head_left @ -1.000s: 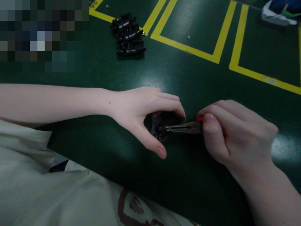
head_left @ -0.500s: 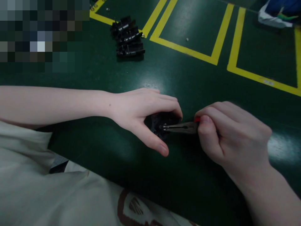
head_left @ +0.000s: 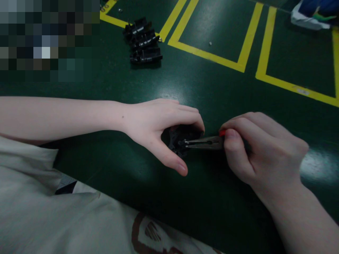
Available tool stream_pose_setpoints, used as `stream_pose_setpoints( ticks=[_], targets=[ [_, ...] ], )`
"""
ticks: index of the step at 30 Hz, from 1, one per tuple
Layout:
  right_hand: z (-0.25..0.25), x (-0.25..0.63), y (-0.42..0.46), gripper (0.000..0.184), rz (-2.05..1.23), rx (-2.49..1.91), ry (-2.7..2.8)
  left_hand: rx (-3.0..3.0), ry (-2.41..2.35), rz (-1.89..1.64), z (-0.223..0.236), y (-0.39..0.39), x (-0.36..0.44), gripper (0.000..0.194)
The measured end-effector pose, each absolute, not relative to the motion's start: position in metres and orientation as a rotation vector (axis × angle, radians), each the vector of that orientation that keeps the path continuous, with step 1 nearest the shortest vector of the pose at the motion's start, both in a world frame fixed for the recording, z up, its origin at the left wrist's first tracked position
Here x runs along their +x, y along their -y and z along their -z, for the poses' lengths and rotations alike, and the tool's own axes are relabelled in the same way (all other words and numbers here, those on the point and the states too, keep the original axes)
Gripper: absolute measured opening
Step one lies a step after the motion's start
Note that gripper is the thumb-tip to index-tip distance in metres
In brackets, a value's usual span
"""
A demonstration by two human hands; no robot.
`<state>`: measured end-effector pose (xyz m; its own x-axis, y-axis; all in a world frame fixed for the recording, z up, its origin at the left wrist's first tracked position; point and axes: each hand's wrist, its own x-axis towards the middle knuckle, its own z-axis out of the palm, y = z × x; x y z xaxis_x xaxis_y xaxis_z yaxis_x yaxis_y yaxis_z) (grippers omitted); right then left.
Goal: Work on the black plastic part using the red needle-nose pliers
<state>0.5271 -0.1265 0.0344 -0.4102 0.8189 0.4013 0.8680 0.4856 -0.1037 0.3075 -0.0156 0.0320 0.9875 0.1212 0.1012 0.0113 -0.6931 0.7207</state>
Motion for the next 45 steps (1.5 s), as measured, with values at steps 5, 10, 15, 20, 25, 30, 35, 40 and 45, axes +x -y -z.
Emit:
stream_pose_setpoints(
  ticks=[5, 10, 15, 20, 25, 30, 35, 40, 45],
  targets=[
    [-0.0351, 0.5262, 0.1248, 0.025, 0.157, -1.4, 2.343, 2.345, -0.096, -0.187, -0.0316, 0.0165, 0.3074, 0.066],
    [-0.0357, 0.525, 0.1251, 0.023, 0.148, -1.388, 2.326, 2.358, -0.093, -0.2, -0.0308, 0.0165, 0.3075, 0.067],
    [-0.038, 0.523, 0.1276, 0.025, 0.092, -1.461, 2.326, 2.351, -0.099, -0.185, -0.0304, 0.0155, 0.3076, 0.066],
    [-0.038, 0.5219, 0.1272, 0.026, 0.119, -1.441, 2.342, 2.357, -0.11, -0.192, -0.0301, 0.0159, 0.3077, 0.067],
    [-0.0384, 0.5237, 0.1262, 0.026, 0.093, -1.484, 2.359, 2.343, -0.105, -0.18, -0.0301, 0.0163, 0.3074, 0.067],
    [-0.0403, 0.5251, 0.127, 0.026, 0.087, -1.501, 2.358, 2.314, -0.111, -0.199, -0.0291, 0.0161, 0.3069, 0.064],
    [-0.0401, 0.5246, 0.1273, 0.027, 0.083, -1.506, 2.364, 2.321, -0.116, -0.189, -0.0288, 0.0162, 0.3069, 0.067],
    [-0.0364, 0.5253, 0.1254, 0.025, 0.115, -1.454, 2.364, 2.35, -0.106, -0.189, -0.0288, 0.0164, 0.3079, 0.069],
    [-0.0348, 0.5263, 0.1242, 0.026, 0.155, -1.405, 2.365, 2.349, -0.101, -0.186, -0.0292, 0.0156, 0.3081, 0.07]
  ],
)
